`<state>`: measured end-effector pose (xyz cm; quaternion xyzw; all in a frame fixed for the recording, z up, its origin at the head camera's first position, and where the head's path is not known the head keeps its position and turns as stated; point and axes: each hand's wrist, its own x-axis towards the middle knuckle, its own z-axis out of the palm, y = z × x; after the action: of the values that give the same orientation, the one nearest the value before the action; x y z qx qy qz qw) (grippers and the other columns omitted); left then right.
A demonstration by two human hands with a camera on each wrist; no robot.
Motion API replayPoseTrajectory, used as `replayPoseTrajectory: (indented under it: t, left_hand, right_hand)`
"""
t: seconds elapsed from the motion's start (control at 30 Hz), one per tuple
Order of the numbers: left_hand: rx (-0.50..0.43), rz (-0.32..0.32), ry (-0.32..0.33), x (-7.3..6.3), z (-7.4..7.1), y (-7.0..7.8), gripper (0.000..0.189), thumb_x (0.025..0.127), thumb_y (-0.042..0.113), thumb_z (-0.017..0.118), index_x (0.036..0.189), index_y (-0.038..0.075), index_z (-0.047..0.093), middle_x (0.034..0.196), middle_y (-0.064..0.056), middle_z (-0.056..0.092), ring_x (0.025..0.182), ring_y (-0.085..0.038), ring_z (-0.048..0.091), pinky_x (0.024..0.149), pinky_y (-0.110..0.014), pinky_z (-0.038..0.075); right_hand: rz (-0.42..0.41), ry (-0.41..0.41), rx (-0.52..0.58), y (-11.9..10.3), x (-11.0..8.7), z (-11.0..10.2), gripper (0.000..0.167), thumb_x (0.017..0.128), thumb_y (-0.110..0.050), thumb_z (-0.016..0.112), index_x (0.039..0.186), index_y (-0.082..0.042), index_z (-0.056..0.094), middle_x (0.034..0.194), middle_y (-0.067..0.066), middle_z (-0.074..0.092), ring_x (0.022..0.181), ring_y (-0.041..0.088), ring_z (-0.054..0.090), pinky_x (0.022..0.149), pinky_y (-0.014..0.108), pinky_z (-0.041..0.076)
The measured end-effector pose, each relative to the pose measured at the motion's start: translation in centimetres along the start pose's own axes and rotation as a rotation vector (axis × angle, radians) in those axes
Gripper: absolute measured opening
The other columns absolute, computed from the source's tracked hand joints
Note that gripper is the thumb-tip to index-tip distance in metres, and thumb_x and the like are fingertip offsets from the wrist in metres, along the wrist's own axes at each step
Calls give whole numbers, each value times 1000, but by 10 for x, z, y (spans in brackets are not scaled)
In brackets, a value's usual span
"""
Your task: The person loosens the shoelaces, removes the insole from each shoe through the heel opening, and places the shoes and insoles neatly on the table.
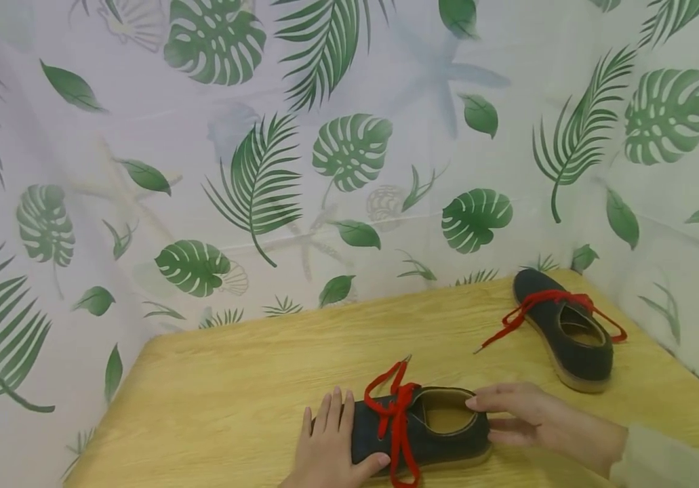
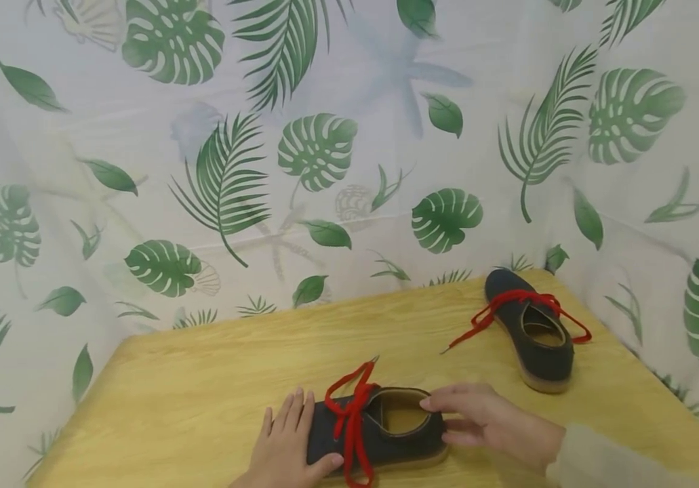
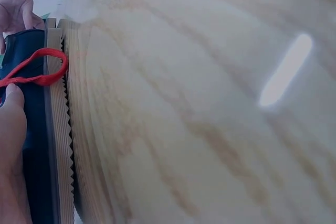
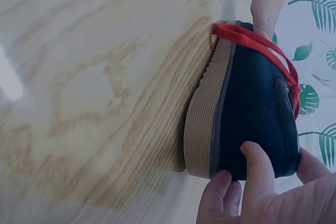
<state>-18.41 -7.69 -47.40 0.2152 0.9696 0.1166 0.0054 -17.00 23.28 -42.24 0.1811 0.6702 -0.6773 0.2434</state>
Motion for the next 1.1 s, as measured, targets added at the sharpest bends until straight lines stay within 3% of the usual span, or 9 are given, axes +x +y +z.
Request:
replayPoseTrajectory:
  t: [0.3, 0.43, 0.53, 0.63, 0.73, 0.8, 0.87, 0.97, 1.1]
  left_hand:
    - [-7, -46, -53, -7, -2, -6, 101, 78, 80, 39, 149, 9, 29, 152, -14, 30, 140, -33, 29, 110, -59, 21]
    - [-33, -18, -65, -6, -6, -11, 92, 83, 76, 38, 148, 11, 32, 151, -12, 34, 138, -31, 32, 110, -61, 20]
    - [-116, 12, -65, -5, -13, -14, 81, 90, 68, 37, 146, 9, 36, 148, -13, 38, 137, -34, 33, 110, -63, 18]
    - [-409, -54, -3, -5, -24, -10, 71, 94, 58, 42, 143, 7, 42, 147, -15, 40, 137, -38, 32, 109, -63, 20]
    - [-838, -172, 107, -7, -37, -1, 63, 94, 47, 52, 138, 2, 47, 142, -18, 45, 132, -38, 39, 106, -54, 34]
    - [-1108, -243, 141, -6, -45, 1, 62, 94, 40, 57, 138, -2, 45, 139, -19, 48, 128, -36, 45, 101, -45, 43]
    - [-1350, -309, 96, -5, -51, 0, 63, 95, 35, 56, 139, -7, 39, 138, -23, 47, 126, -33, 49, 98, -37, 46]
    - [-1658, -408, -52, -2, -54, -7, 66, 99, 29, 51, 143, -12, 24, 144, -28, 35, 131, -33, 43, 101, -33, 44]
    - [-1894, -547, -203, -1, -53, -15, 69, 100, 27, 48, 144, -15, 14, 149, -30, 22, 136, -34, 34, 105, -33, 40]
  right_hand:
    - [-4, -7, -1, 5, -1, 7, 54, 85, -19, 71, 129, 3, 50, 145, 29, 27, 126, 51, 37, 82, 35, 56]
    - [-8, -11, -14, 3, -1, 8, 48, 86, -20, 70, 125, 2, 54, 144, 30, 28, 126, 51, 37, 82, 35, 56]
    - [-10, -12, -22, 2, -1, 8, 44, 86, -20, 70, 122, 1, 56, 144, 30, 28, 126, 50, 37, 82, 36, 56]
    - [-4, -10, -12, 2, -1, 8, 47, 86, -20, 70, 125, 2, 54, 144, 30, 27, 126, 50, 36, 82, 36, 56]
    - [1, -22, -6, 3, -2, 8, 53, 86, -20, 70, 129, 3, 50, 145, 30, 26, 127, 51, 35, 82, 36, 56]
    - [3, -18, -1, 3, -2, 8, 53, 86, -19, 71, 129, 3, 50, 144, 30, 27, 126, 50, 37, 82, 36, 56]
    - [2, -17, -2, 3, -1, 8, 52, 85, -20, 71, 128, 3, 51, 143, 30, 29, 125, 49, 39, 81, 36, 56]
    - [4, -10, 4, 2, -1, 7, 51, 85, -19, 71, 127, 3, 52, 142, 29, 32, 123, 47, 42, 80, 35, 56]
    - [10, -10, 4, 2, -1, 7, 55, 85, -19, 71, 130, 3, 49, 140, 28, 35, 121, 47, 44, 79, 35, 56]
